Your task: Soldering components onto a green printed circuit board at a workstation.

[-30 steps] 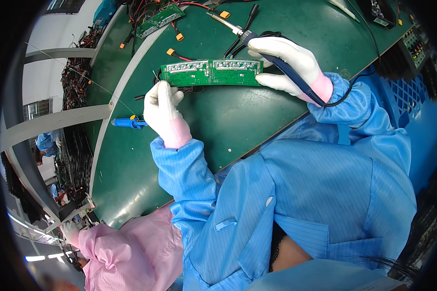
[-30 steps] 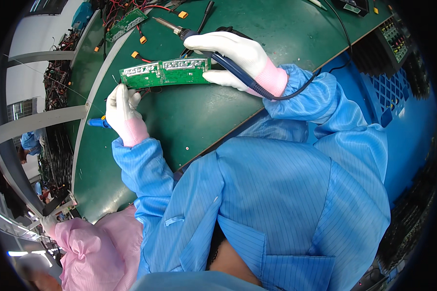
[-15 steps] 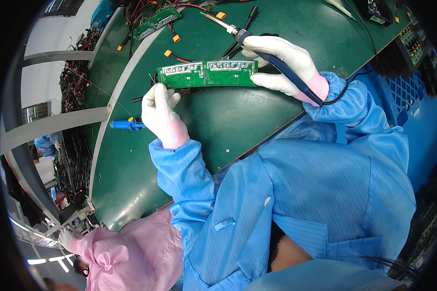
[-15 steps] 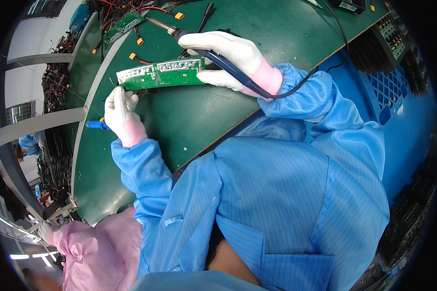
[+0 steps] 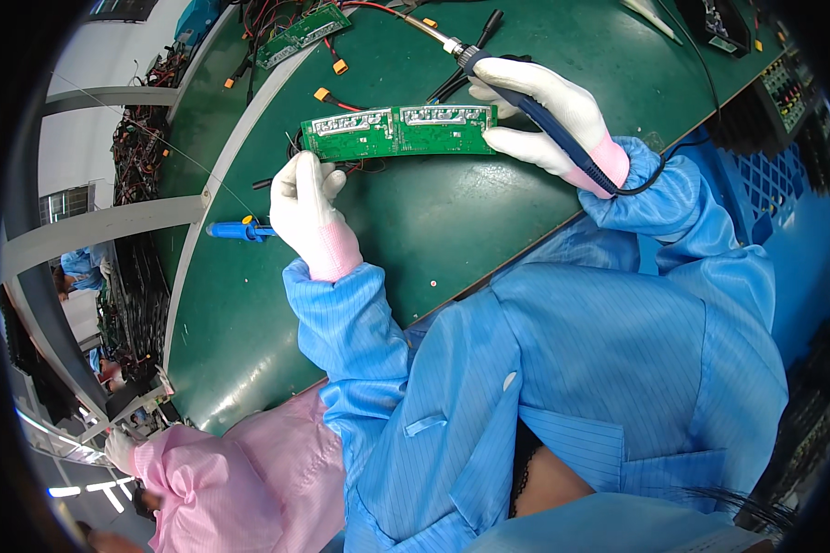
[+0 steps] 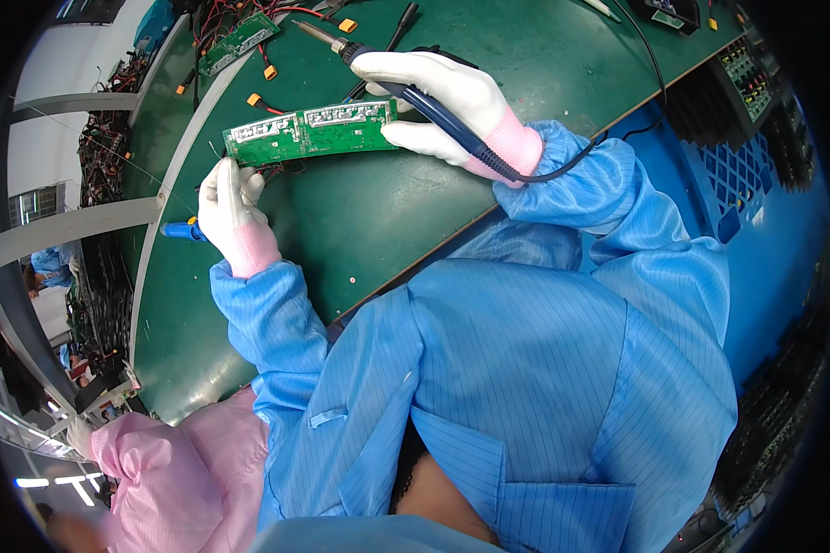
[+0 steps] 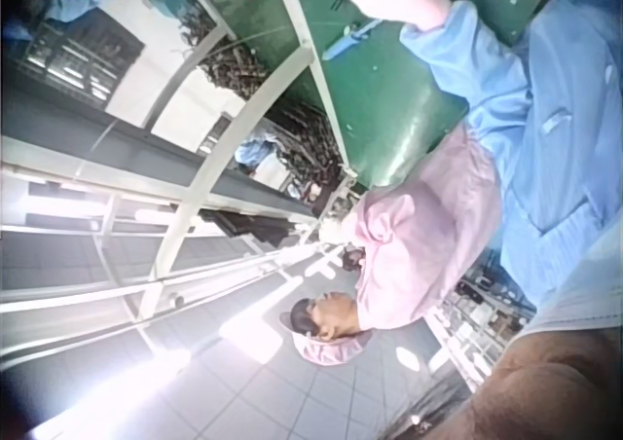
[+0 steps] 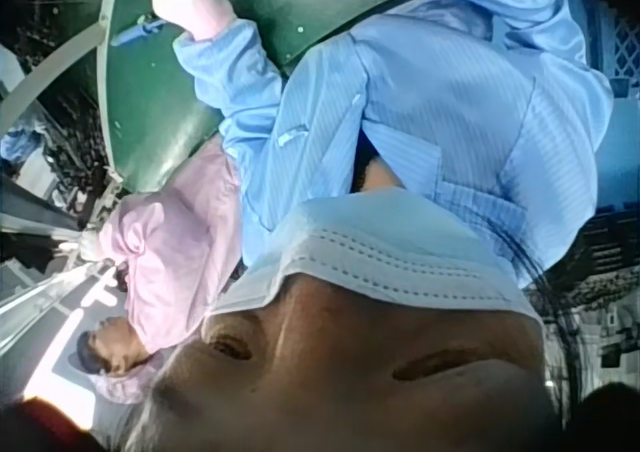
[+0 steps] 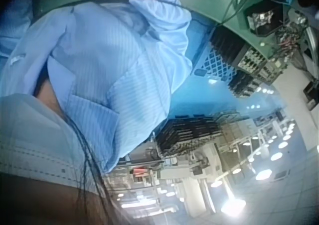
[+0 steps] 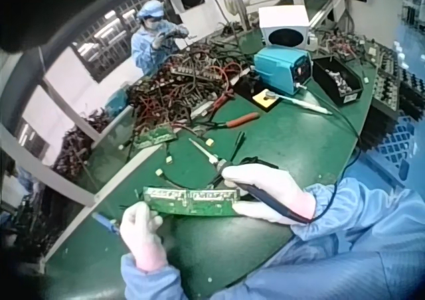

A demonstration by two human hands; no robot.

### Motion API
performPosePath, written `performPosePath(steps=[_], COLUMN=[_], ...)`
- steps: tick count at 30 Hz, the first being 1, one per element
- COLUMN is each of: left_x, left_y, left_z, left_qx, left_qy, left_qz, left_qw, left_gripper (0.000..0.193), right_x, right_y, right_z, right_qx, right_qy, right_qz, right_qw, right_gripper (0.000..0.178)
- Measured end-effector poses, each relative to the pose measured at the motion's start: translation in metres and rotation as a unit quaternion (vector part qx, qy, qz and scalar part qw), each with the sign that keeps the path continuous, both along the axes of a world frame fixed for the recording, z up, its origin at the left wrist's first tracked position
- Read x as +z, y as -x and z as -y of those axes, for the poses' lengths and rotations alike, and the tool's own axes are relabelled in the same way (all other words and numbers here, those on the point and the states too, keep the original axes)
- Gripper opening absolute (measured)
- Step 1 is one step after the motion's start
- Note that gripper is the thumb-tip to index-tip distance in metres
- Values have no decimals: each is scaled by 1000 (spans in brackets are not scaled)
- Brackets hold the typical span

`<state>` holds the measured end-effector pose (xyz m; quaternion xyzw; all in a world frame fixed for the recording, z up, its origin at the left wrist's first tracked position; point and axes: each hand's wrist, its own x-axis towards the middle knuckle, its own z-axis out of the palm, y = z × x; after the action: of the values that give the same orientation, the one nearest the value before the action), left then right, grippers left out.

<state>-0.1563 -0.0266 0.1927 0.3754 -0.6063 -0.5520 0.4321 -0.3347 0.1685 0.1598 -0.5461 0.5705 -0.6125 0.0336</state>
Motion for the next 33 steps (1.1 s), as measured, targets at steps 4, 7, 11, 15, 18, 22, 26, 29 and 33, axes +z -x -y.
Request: performPosePath(steps=[4,7,11,15,18,22,26,29,33], left_x=[2,3,3,3,3,2,1,1,2], left_y=[-1,0,-2,-4,-4,-4,-3,-3,-5], left_z=[-2,-2,-3,-5,-6,-7,-7,-7,-8], left_qx=[3,6,-6,-19,-16,2,7,8,6], left_qy=[-1,-2,-9,-14,-13,-5,-3,-1,7], left_qz=[-6,-11,-16,-19,-19,-21,-23,-24,-21], left_qw=[1000,1000,1000,1000,1000,1000,1000,1000,1000], left_gripper=[23,23,24,26,25,22,22,23,25], right_x=[0,-1,0,1,-1,-2,-5,-5,-2], right_y=[0,0,1,2,2,1,2,2,-1], right_z=[1,2,2,1,1,2,4,6,6], right_qx=[-2,-2,2,4,-1,-7,-2,8,4], right_qy=[1,-1,-5,-12,-26,-30,-13,7,2], right_qz=[7,14,17,22,32,25,29,35,37], right_qw=[1000,1000,1000,1000,999,999,1000,999,999], right_gripper=[58,58,58,59,58,58,57,57,57])
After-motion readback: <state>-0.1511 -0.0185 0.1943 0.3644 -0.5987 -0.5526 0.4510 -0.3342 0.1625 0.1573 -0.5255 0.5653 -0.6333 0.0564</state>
